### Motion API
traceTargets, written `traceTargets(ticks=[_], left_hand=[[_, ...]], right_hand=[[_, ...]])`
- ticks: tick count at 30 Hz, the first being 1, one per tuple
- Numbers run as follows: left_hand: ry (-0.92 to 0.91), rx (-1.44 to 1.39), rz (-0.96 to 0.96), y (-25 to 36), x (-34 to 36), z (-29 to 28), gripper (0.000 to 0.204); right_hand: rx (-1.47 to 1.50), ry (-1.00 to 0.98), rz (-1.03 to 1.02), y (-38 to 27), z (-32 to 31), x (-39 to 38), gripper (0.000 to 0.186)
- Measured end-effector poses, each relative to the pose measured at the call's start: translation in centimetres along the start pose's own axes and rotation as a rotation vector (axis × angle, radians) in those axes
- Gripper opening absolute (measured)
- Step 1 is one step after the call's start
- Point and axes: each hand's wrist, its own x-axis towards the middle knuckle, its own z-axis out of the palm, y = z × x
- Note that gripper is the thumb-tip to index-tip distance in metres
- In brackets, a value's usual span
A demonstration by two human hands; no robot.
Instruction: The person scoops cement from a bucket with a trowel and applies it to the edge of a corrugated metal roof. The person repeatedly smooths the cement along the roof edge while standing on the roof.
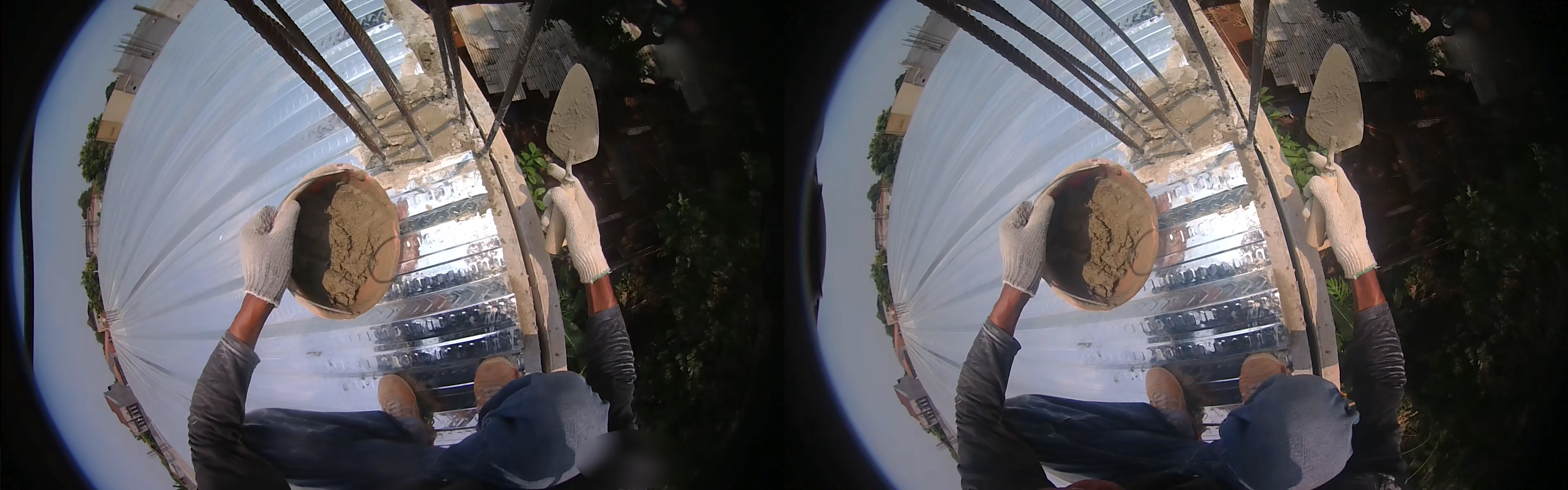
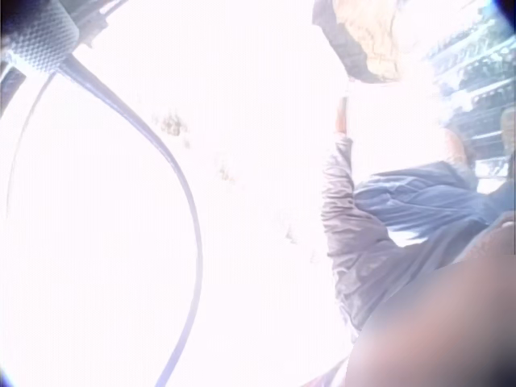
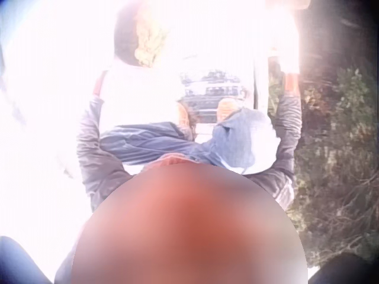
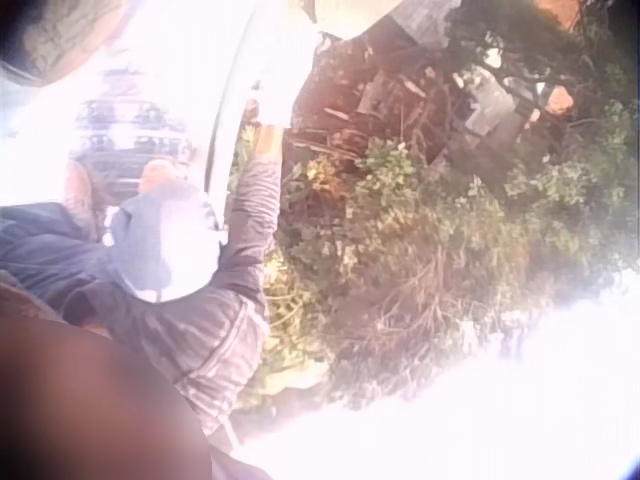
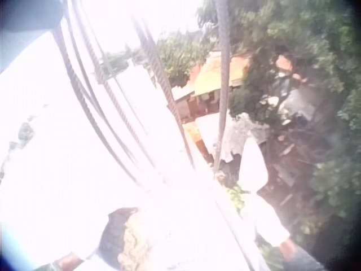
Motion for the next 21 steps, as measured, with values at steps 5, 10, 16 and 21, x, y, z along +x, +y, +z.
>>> traceTargets(ticks=[5, 10, 16, 21], left_hand=[[-0.029, 0.045, 0.027, 0.9, -0.1, 0.3, 0.057], [-0.048, -0.004, 0.016, 0.7, 0.7, -0.4, 0.055], [-0.252, -0.225, -0.011, -2.5, 5.4, -2.6, 0.053], [-0.172, -0.098, 0.002, -19.2, 9.9, -7.2, 0.052]], right_hand=[[-0.771, 0.225, 0.077, 1.8, -0.4, -9.5, 0.043], [-0.421, 0.080, -0.036, -1.0, 2.2, -11.9, 0.038], [-0.240, 0.093, 0.147, -0.2, 4.6, -14.0, 0.028], [-0.241, -0.023, 0.114, -0.1, 7.7, -17.9, 0.026]])
